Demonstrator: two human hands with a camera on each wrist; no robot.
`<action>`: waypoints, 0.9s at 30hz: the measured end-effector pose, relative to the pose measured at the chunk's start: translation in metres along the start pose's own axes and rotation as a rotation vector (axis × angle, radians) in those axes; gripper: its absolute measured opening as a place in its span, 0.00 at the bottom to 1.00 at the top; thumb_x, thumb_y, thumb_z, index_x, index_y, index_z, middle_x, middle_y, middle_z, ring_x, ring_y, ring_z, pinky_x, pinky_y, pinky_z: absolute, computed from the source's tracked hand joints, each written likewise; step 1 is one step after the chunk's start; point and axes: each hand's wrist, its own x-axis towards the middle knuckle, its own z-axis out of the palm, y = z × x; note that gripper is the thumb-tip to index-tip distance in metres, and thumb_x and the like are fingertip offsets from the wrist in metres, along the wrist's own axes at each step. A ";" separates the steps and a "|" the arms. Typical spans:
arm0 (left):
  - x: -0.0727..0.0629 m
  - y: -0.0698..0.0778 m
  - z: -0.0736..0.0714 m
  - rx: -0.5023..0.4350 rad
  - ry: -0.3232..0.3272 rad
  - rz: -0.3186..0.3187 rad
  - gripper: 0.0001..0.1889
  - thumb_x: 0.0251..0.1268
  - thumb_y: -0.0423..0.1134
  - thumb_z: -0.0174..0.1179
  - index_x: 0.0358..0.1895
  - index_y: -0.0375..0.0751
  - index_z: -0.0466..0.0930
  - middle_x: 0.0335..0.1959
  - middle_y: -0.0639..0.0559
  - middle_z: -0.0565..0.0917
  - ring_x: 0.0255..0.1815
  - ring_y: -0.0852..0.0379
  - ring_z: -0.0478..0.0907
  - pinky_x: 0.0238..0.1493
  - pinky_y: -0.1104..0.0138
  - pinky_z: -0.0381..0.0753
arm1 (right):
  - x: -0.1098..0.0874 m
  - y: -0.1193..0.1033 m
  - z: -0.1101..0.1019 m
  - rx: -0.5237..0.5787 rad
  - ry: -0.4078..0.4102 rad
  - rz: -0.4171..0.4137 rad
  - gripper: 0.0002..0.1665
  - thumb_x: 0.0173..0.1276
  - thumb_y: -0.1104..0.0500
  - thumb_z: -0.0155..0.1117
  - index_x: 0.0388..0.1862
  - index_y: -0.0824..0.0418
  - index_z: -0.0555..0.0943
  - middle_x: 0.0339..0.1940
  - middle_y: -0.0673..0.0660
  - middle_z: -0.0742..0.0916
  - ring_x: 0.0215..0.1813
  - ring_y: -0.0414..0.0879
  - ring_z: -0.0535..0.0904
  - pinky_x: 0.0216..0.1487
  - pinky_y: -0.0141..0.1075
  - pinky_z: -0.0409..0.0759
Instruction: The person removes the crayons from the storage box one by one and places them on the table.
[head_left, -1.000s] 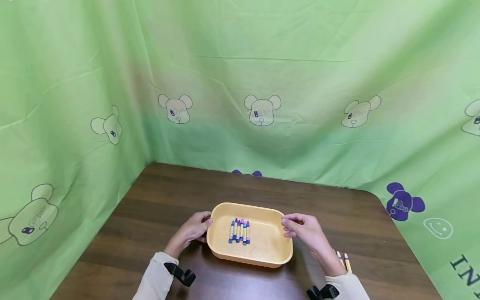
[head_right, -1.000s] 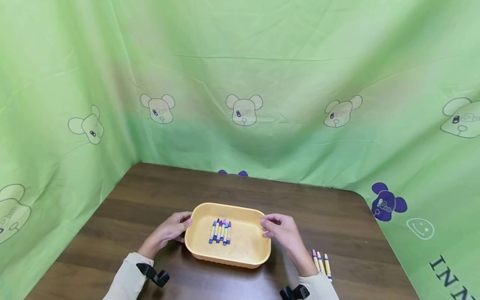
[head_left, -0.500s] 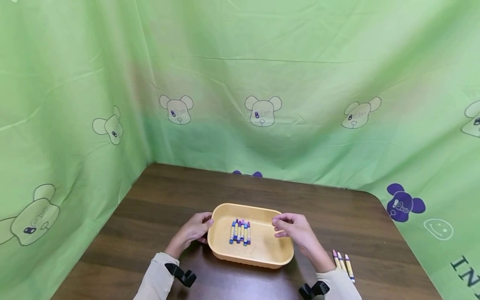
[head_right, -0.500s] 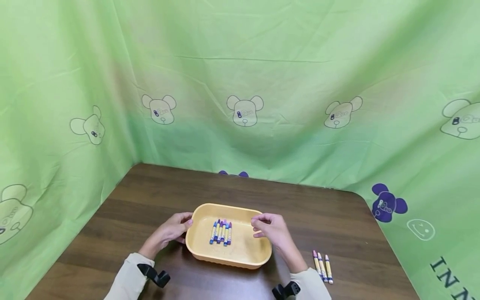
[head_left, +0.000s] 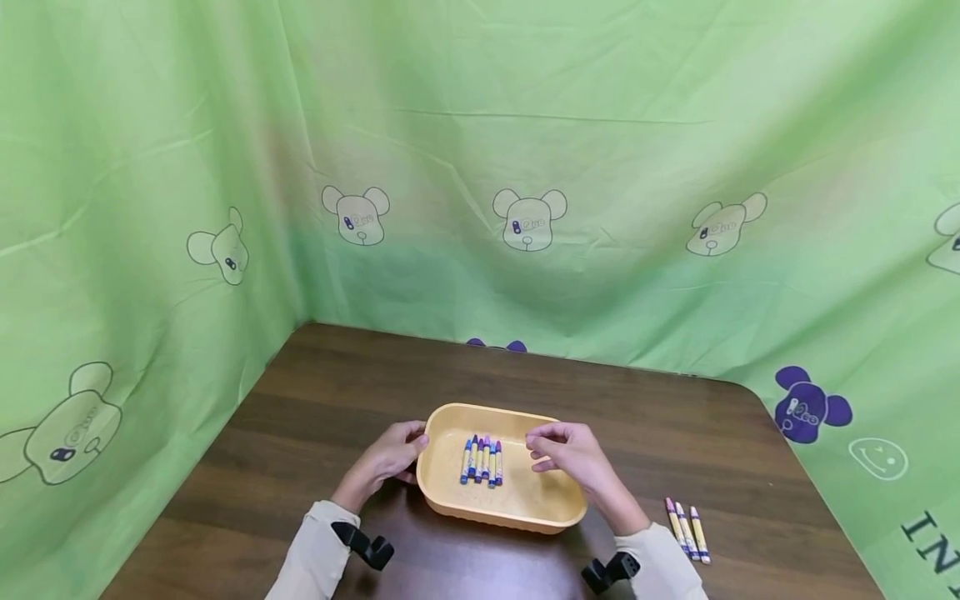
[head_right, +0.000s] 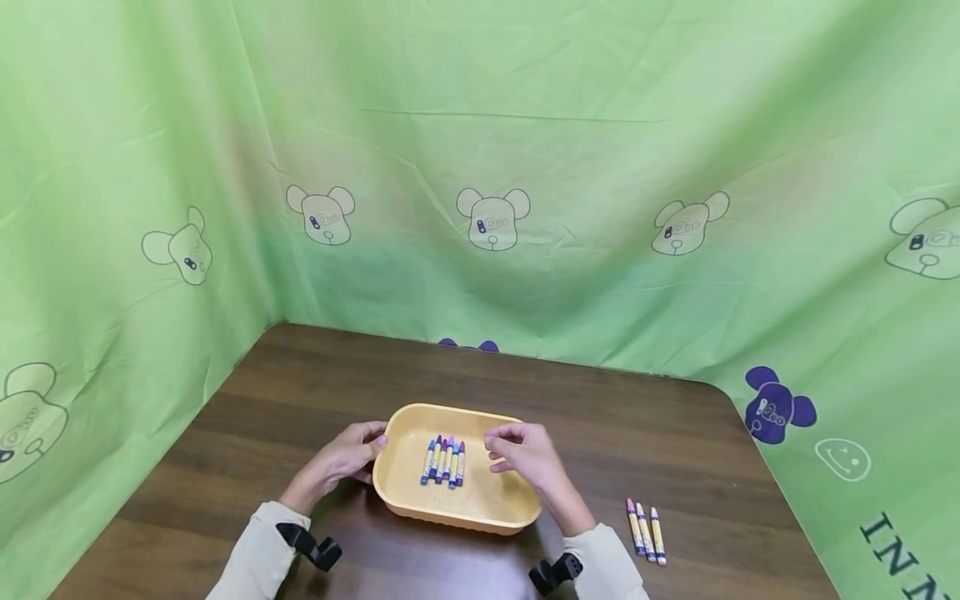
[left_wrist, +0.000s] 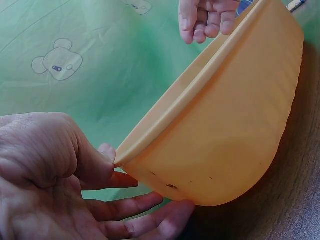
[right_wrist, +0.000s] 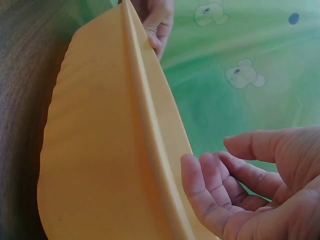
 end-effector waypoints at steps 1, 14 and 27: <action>0.000 0.000 0.000 -0.001 0.000 0.000 0.21 0.81 0.33 0.47 0.71 0.29 0.68 0.55 0.37 0.80 0.36 0.53 0.82 0.27 0.61 0.88 | 0.001 0.000 0.001 -0.002 -0.011 -0.004 0.18 0.70 0.68 0.62 0.51 0.84 0.78 0.37 0.61 0.87 0.36 0.45 0.83 0.39 0.39 0.90; 0.002 -0.005 0.000 -0.034 -0.008 -0.001 0.21 0.81 0.32 0.46 0.71 0.29 0.68 0.56 0.37 0.80 0.37 0.53 0.82 0.29 0.60 0.89 | 0.010 0.005 0.024 -0.024 -0.076 0.013 0.16 0.68 0.68 0.65 0.48 0.82 0.80 0.37 0.61 0.88 0.35 0.44 0.82 0.39 0.42 0.91; 0.002 -0.004 -0.001 -0.020 -0.005 0.013 0.21 0.81 0.33 0.47 0.71 0.30 0.69 0.55 0.38 0.81 0.37 0.52 0.83 0.28 0.60 0.88 | 0.023 0.011 0.042 -0.038 -0.105 0.021 0.13 0.65 0.71 0.63 0.45 0.81 0.81 0.38 0.65 0.87 0.29 0.45 0.84 0.38 0.42 0.90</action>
